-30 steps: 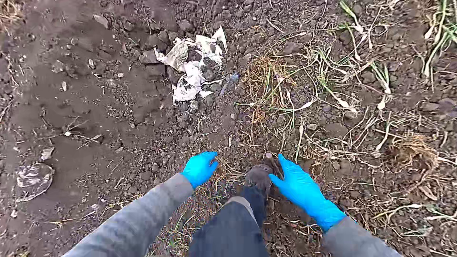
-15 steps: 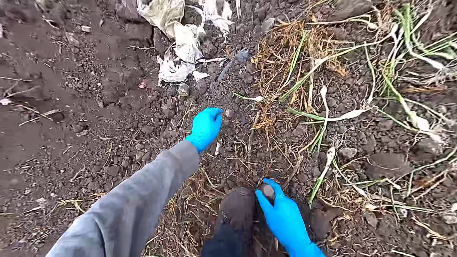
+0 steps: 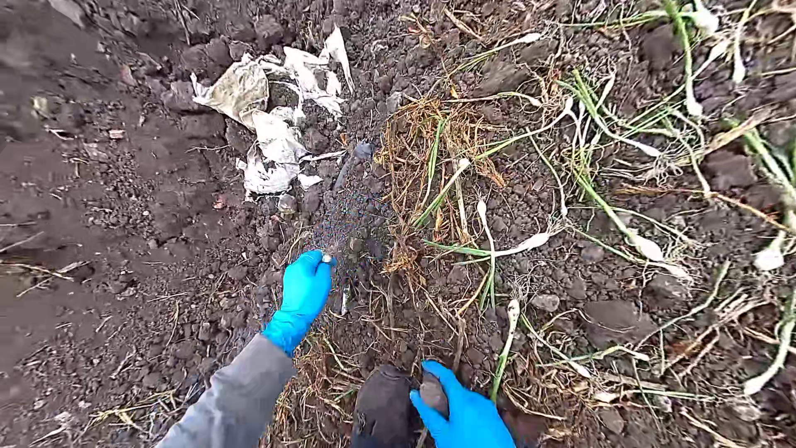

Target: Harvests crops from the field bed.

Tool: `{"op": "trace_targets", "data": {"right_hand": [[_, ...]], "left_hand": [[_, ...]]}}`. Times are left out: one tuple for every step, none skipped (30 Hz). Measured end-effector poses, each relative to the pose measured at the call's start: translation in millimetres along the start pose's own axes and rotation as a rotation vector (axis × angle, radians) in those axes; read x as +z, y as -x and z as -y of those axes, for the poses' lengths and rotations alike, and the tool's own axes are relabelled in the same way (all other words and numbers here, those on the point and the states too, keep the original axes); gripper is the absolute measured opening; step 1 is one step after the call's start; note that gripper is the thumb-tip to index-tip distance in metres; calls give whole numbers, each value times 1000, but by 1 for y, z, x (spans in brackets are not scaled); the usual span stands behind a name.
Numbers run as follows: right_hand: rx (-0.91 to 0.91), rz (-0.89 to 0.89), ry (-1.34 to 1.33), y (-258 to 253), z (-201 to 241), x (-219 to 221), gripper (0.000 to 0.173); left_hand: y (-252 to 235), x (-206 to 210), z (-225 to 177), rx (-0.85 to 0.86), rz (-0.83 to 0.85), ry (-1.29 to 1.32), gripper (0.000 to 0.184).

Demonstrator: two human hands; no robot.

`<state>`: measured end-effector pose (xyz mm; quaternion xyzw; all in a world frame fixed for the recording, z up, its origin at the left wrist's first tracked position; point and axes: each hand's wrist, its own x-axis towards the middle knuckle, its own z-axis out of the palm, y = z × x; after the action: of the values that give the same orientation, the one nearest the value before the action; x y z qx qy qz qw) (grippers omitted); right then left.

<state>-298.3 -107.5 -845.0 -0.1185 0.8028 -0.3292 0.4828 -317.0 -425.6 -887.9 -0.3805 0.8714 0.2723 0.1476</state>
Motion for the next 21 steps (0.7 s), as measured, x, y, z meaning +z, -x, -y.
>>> {"op": "trace_targets", "data": {"right_hand": [[17,19,-5,-4,0,-1,59],[24,23,-7,-4,-1,-1,59],[26,21,-10,0,-2,-1,58],[20,12,-16,1,-3,-2,58],[7,2,-20,-1,-3,-3,58],[-2,-9,-15,-2,-3,-4,58],[-9,-19,-10,-1,-5,-4,57],[-13,-27,-9,0,-5,-4,56],[-23,-43,-14,-1,-5,-4,55],[-30,-54,-20,-2,-4,-3,54],[-31,-59,-27,-2,-4,-2,53],[-25,-66,-34,-1,-4,-2,53],[-10,-73,-38,2,-5,-1,52],[6,-86,-35,5,-6,0,53],[16,-101,-27,5,-6,0,53],[26,-114,-16,5,-4,1,52],[42,-118,-10,7,0,0,51],[53,-126,-13,8,8,-4,50],[51,-138,-25,8,23,-10,49],[19,-151,-44,7,43,-18,47],[-35,-162,-78,6,65,-28,45]], "left_hand": [[-2,-1,-10,33,85,-73,27],[-6,-2,-16,55,238,-213,29],[-8,-1,-19,64,443,-389,29],[-11,1,-19,92,633,-554,27],[-14,0,-17,120,754,-663,26],[-12,-4,-13,128,784,-685,26],[-6,-9,-7,120,750,-632,25],[0,-13,3,101,675,-528,25],[3,-15,16,72,594,-436,23],[4,-16,32,21,509,-380,23],[5,-16,48,-41,411,-340,25],[2,-17,62,-101,309,-300,27],[-2,-18,73,-149,213,-274,28],[-9,-18,80,-186,154,-264,29],[-19,-17,86,-211,113,-256,30],[-30,-14,92,-226,93,-243,31],[-41,-7,96,-231,102,-234,31],[-52,5,99,-223,126,-235,31],[-64,18,100,-213,153,-244,32],[-75,28,99,-214,187,-251,33],[-84,34,93,-228,229,-259,34]]}}
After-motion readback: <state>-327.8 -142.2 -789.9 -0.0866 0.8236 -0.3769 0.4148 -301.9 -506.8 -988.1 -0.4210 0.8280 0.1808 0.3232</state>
